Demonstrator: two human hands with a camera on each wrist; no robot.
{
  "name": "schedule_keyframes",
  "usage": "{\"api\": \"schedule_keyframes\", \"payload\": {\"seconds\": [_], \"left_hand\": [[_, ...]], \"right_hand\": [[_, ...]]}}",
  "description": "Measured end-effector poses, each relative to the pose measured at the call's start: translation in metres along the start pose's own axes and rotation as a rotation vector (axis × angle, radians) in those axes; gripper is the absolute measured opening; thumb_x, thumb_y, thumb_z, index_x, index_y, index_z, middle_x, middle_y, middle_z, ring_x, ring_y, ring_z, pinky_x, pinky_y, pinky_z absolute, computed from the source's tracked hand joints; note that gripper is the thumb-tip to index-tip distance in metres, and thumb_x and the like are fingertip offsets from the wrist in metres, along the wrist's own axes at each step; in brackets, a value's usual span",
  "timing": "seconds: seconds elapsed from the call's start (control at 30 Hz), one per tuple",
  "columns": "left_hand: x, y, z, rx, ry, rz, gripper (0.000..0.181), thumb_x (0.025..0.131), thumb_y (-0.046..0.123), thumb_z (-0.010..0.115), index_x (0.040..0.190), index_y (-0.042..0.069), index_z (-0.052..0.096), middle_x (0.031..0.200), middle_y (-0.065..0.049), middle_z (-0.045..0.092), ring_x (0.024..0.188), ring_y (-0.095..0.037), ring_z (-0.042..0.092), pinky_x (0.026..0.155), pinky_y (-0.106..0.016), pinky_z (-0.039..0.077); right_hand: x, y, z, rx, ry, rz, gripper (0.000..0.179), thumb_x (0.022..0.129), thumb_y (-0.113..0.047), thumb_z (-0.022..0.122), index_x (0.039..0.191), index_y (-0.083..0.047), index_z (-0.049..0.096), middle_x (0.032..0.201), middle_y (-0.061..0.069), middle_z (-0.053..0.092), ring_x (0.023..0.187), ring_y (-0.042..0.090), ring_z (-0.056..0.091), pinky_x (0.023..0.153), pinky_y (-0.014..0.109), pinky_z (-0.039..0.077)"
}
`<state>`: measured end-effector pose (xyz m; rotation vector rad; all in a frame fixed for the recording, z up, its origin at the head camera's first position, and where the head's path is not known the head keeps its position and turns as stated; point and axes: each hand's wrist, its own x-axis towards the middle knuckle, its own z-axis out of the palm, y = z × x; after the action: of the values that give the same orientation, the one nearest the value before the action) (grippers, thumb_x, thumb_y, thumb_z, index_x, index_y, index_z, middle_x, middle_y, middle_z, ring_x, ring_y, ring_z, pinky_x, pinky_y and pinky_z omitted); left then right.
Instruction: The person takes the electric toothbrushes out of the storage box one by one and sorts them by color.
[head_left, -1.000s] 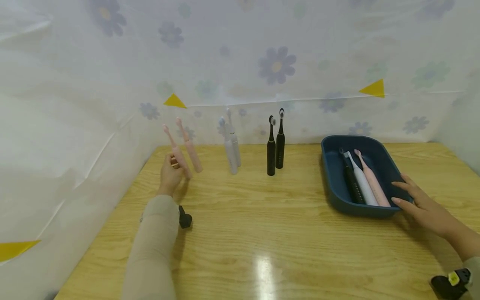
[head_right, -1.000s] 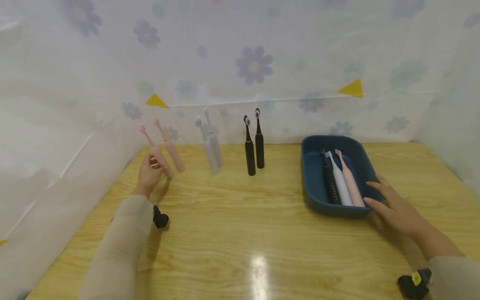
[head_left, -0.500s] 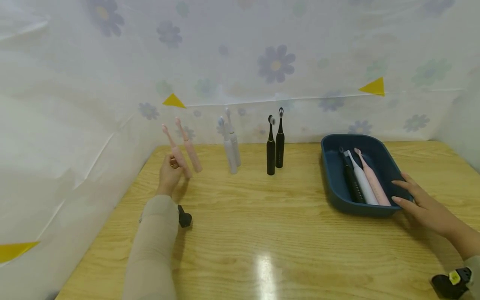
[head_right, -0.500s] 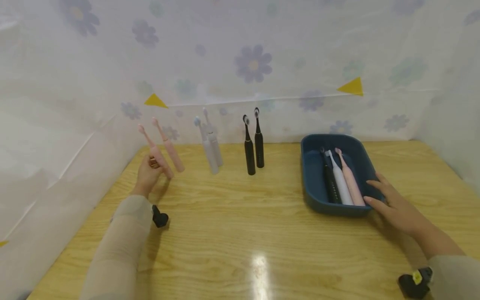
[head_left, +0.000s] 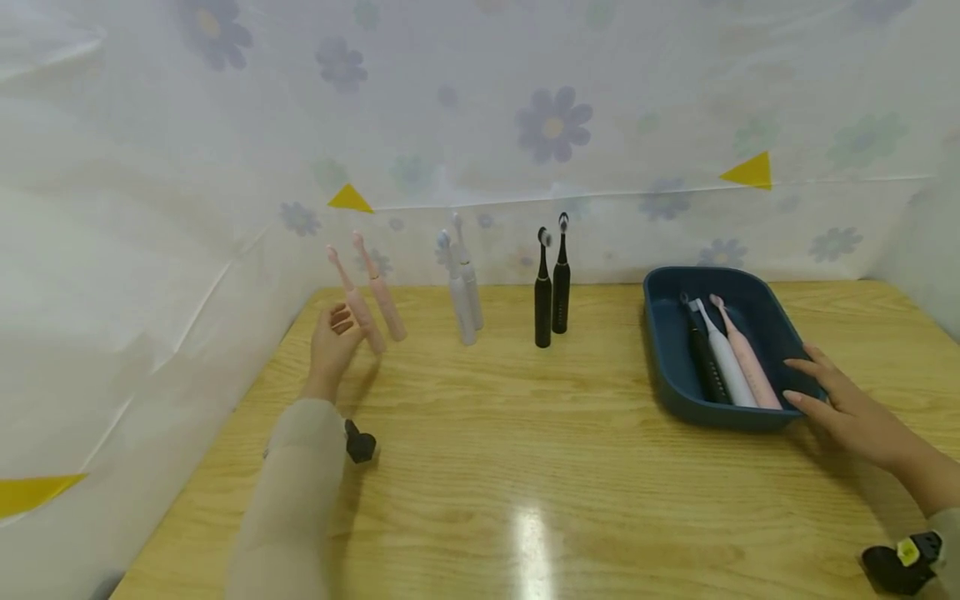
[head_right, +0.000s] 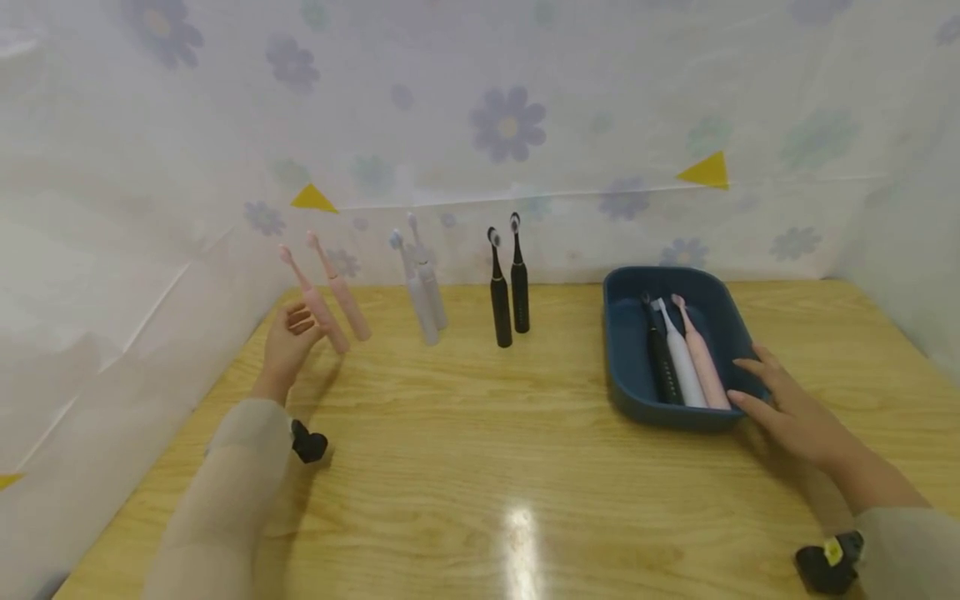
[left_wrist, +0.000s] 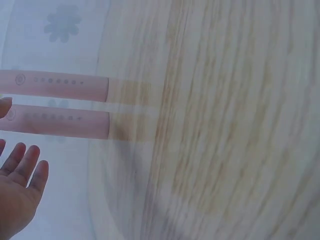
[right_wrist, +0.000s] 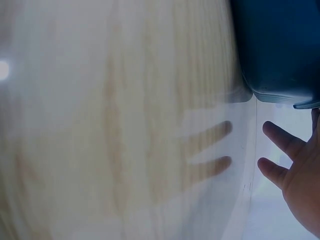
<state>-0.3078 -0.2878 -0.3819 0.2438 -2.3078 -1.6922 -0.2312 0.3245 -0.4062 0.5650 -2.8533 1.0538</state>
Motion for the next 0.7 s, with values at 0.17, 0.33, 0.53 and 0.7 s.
{"api": "schedule_keyframes", "payload": {"seconds": [0.17,0.33,0.53,0.7], "left_hand": [[-0.006,0.005,-0.002,0.021,0.02,0.024,0.063,0.079,0.01,0.062,0.131,0.003,0.027,0.129,-0.014,0.032,0.117,-0.026,0.033,0.094,-0.035,0.03],[-0.013,0.013,-0.004,0.077,0.06,0.109,0.06,0.078,0.007,0.061,0.128,0.0,0.03,0.128,-0.015,0.034,0.117,-0.027,0.033,0.096,-0.037,0.028],[-0.027,0.025,-0.002,0.105,0.071,0.201,0.056,0.077,0.004,0.061,0.126,-0.001,0.034,0.125,-0.015,0.038,0.114,-0.027,0.036,0.094,-0.036,0.03],[-0.042,0.038,0.008,0.112,0.007,0.349,0.054,0.076,0.0,0.061,0.124,-0.003,0.036,0.121,-0.017,0.04,0.111,-0.029,0.039,0.092,-0.04,0.032]], "right_hand": [[0.0,0.0,0.0,0.005,-0.003,-0.002,0.055,0.092,-0.014,0.041,0.132,0.012,0.013,0.138,0.018,-0.018,0.119,0.047,-0.014,0.078,0.071,0.002],[0.0,0.0,0.0,-0.004,0.003,-0.01,0.055,0.092,-0.013,0.041,0.131,0.013,0.013,0.138,0.021,-0.018,0.119,0.048,-0.014,0.078,0.071,0.002],[0.0,0.001,0.0,-0.005,0.003,-0.012,0.054,0.091,-0.012,0.041,0.13,0.014,0.014,0.137,0.022,-0.017,0.119,0.048,-0.014,0.078,0.071,0.002],[0.0,0.001,0.0,-0.003,0.001,-0.003,0.054,0.092,-0.013,0.041,0.13,0.014,0.014,0.137,0.023,-0.017,0.118,0.049,-0.014,0.077,0.071,0.003]]}}
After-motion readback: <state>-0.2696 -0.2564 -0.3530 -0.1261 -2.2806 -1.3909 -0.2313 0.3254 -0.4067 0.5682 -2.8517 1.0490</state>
